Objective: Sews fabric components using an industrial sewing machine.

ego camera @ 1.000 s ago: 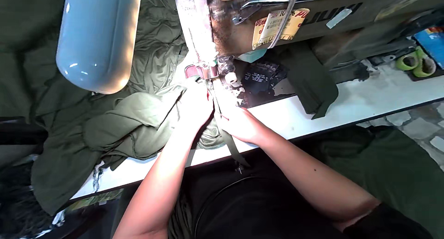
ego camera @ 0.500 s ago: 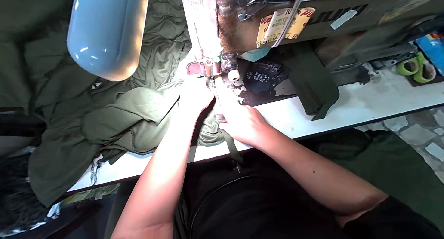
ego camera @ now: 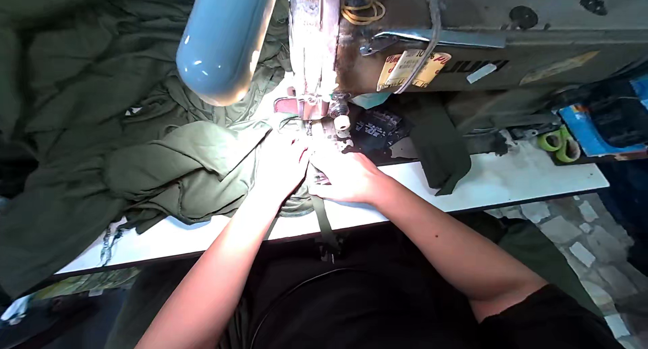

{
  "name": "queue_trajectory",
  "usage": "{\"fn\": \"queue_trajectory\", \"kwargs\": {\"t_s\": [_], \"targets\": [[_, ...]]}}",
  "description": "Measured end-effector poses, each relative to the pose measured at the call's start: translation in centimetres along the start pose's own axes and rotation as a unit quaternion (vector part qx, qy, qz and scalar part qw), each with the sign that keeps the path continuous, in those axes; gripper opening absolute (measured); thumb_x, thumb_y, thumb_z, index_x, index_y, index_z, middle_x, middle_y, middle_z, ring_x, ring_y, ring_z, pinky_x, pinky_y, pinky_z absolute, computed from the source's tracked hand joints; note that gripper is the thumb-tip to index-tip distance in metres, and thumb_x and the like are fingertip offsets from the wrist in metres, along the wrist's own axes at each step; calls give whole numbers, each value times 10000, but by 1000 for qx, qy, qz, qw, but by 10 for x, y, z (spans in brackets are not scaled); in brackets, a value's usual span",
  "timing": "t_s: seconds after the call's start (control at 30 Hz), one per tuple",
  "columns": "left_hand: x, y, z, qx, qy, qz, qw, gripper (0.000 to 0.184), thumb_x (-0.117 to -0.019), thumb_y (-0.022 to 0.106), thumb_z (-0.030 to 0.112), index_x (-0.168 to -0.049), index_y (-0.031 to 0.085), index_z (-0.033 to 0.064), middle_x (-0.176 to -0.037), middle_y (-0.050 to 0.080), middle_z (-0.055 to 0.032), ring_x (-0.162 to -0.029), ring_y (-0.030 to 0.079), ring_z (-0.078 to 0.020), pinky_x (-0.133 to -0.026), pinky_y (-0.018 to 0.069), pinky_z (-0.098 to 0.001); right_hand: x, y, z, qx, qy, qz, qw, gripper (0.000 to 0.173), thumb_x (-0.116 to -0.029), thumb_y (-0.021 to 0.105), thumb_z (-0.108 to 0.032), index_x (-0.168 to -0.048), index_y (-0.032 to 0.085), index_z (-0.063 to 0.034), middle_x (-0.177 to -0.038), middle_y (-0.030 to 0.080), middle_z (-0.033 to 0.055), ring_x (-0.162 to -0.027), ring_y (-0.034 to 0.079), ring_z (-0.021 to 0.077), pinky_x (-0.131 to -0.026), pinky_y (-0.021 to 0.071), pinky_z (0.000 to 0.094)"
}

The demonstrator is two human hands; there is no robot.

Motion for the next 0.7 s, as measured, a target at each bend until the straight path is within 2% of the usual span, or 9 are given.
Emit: {"fn": "queue_trajectory", "kwargs": {"t_s": [0.1, 0.2, 0.3, 0.37, 0.43, 0.53, 0.7], "targets": [[-6, 5, -9, 7, 6, 1, 1000, 269, -1022, 557, 198, -1126, 763, 59, -1229, 687, -182, -1188, 627, -395, -1003, 465, -596, -6, 3, 6, -26, 62, -21, 998, 677, -971, 594, -540, -1504, 510, -130, -1386, 591, 175, -1009, 692, 348, -824, 556, 547], [-15, 5, -14, 9, 11, -1, 1000, 283, -1023, 548, 202, -1097, 760, 29, -1229, 690, -192, -1186, 631, -405, -1008, 465, -597, -10, 3, 8, -56, 99, -15, 993, 684, -985, 588, -532, -1537, 469, -146, -1608, 381, 160, -990, 697, 331, -827, 564, 524], [-20, 3, -15, 8, 2, -15, 1000, 293, -1019, 549, 202, -1117, 753, 16, -1208, 686, -222, -1181, 627, -428, -1008, 458, -614, -10, 3, 6, -49, 114, -11, 992, 697, -1000, 575, -529, -1564, 431, -145, -1641, 338, 147, -994, 705, 325, -839, 569, 516], [-22, 3, -15, 2, -12, -26, 1000, 302, -1028, 546, 217, -1152, 750, 31, -1237, 673, -228, -1206, 609, -434, -1018, 444, -620, -10, 3, 6, -49, 120, -2, 992, 699, -997, 588, -523, -1562, 434, -140, -1611, 389, 148, -981, 709, 332, -834, 573, 523], [-24, 4, -16, -8, -10, -17, 1000, 306, -1026, 540, 226, -1145, 751, 39, -1231, 674, -222, -1198, 615, -426, -1011, 455, -610, -11, 3, 6, -47, 123, -2, 991, 702, -1003, 578, -525, -1573, 419, -148, -1608, 396, 143, -983, 708, 335, -836, 571, 528], [-24, 5, -17, -16, -7, -7, 1000, 309, -1025, 536, 236, -1148, 753, 53, -1225, 681, -208, -1199, 621, -408, -1012, 462, -600, -11, 3, 5, -42, 123, 4, 992, 654, -1008, 576, -511, -1545, 458, -159, -1591, 421, 133, -967, 707, 330, -822, 571, 525], [-24, 4, -13, -22, -17, -26, 999, 310, -1037, 538, 233, -1155, 750, 40, -1247, 673, -208, -1199, 623, -407, -1011, 464, -601, -9, 4, 4, -40, 119, 15, 992, 666, -1018, 565, -481, -1588, 394, -184, -1617, 391, 118, -977, 707, 329, -825, 570, 531]]}}
Point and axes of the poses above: each hand's wrist, its own x-axis away from the middle knuckle, its own y-axis out of the palm, z = x × y, the point moved 4 cm from there along -x, towards the middle knuckle
